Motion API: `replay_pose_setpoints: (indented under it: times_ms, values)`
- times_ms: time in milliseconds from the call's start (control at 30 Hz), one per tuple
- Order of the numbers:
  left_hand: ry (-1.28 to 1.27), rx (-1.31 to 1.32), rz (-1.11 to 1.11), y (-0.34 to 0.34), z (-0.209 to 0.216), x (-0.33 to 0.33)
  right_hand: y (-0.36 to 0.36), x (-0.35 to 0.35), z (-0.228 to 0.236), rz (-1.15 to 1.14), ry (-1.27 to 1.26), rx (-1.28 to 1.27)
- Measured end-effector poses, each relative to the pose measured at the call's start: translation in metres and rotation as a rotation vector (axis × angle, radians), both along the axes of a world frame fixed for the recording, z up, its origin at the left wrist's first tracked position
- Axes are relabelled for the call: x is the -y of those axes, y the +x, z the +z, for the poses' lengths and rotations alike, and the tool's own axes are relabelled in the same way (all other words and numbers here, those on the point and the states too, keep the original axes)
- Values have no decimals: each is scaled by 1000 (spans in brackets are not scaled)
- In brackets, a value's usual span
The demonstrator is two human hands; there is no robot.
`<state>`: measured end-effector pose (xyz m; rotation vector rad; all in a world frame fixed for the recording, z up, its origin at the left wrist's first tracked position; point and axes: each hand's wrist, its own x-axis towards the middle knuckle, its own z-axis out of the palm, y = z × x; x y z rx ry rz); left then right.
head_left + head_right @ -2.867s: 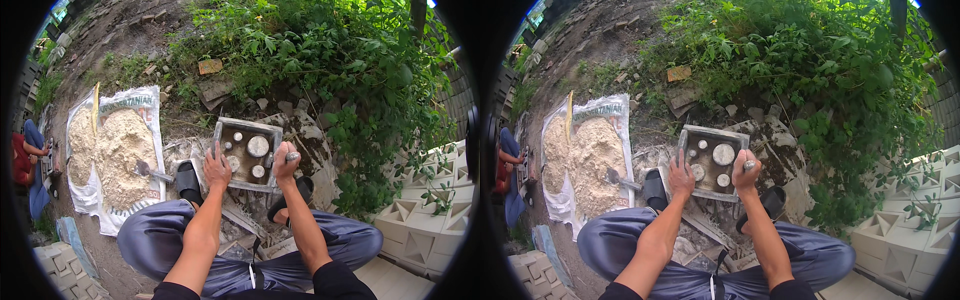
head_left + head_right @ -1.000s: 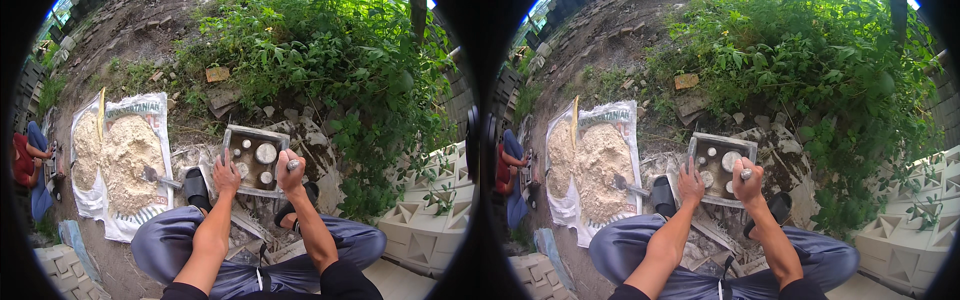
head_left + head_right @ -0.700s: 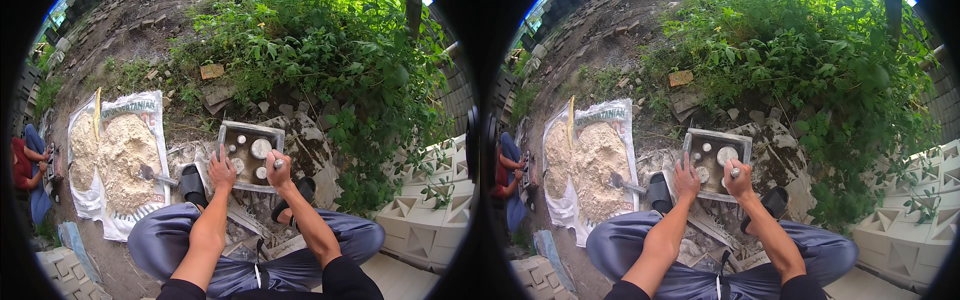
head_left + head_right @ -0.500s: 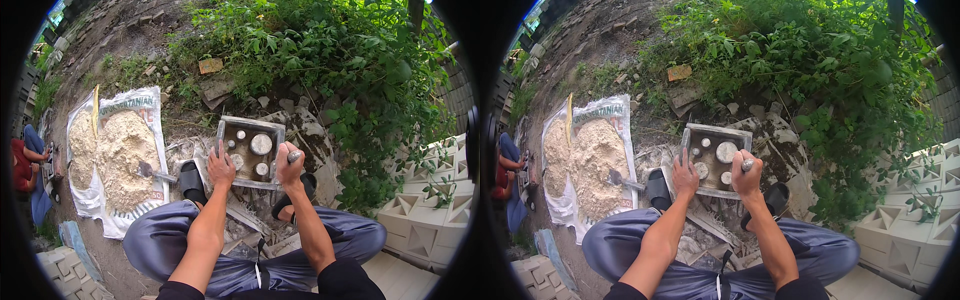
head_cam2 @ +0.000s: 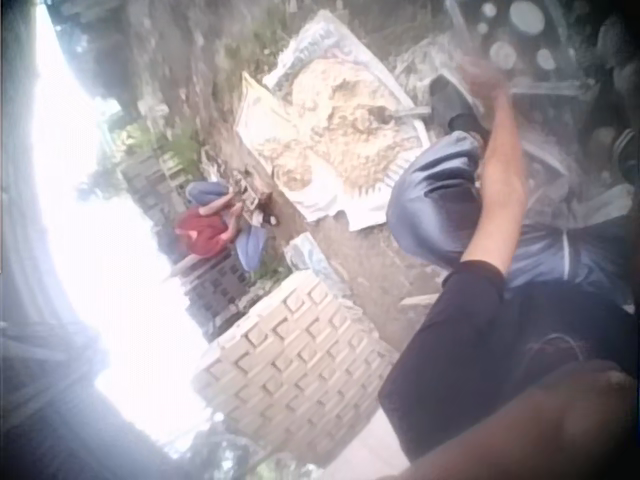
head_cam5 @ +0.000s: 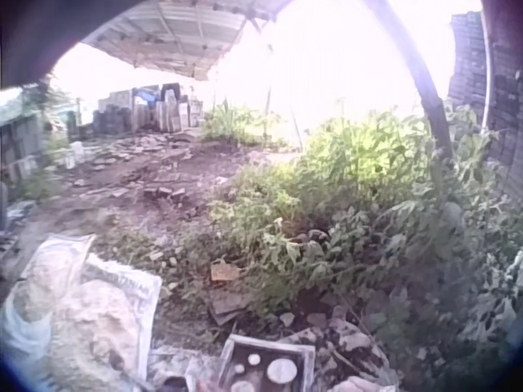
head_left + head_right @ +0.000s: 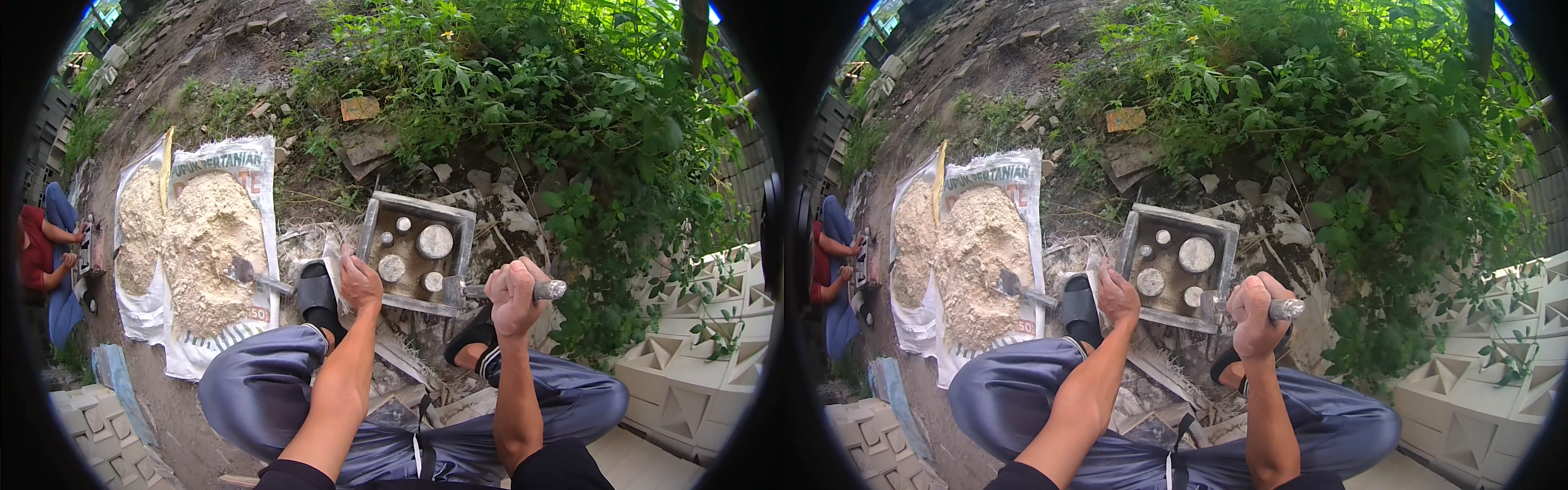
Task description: The person prepares a cement mold by placing small circular cylinders into a square frame, filling the spaces with a white powder using a trowel, and then compacting the mixture by hand.
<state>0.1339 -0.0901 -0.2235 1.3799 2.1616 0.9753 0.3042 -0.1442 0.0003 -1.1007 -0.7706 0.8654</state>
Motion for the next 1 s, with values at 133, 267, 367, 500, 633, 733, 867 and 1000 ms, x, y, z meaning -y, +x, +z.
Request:
replay_pose_setpoints:
  times_ms: [133,267,367,500,633,733,867,1000]
  values:
    - [-388,-137,-87,1,17,-8,-20,-17,-9,-84,22,-90]
    - [-264,-266,-210,-1,11,-7,-38,-23,-121,-36,-78,232]
    - [-323,-193,-403,-26,10,-13,-29,-34,-155,-68,-146,-28]
    - [-312,-124,-455,-39,1,-13,-27,-39,-117,-123,-92,-79]
    - [-323,-78,-449,-41,12,-12,-26,-43,-40,-180,-80,-39]
    - [-320,-45,-447,-45,-5,-12,-34,-45,-43,-215,-89,45]
    - [-196,12,-444,-37,-10,-11,-44,-33,-139,-258,-57,-35]
    - [-249,-4,-452,-47,-15,-8,-31,-44,-118,-70,-149,-90]
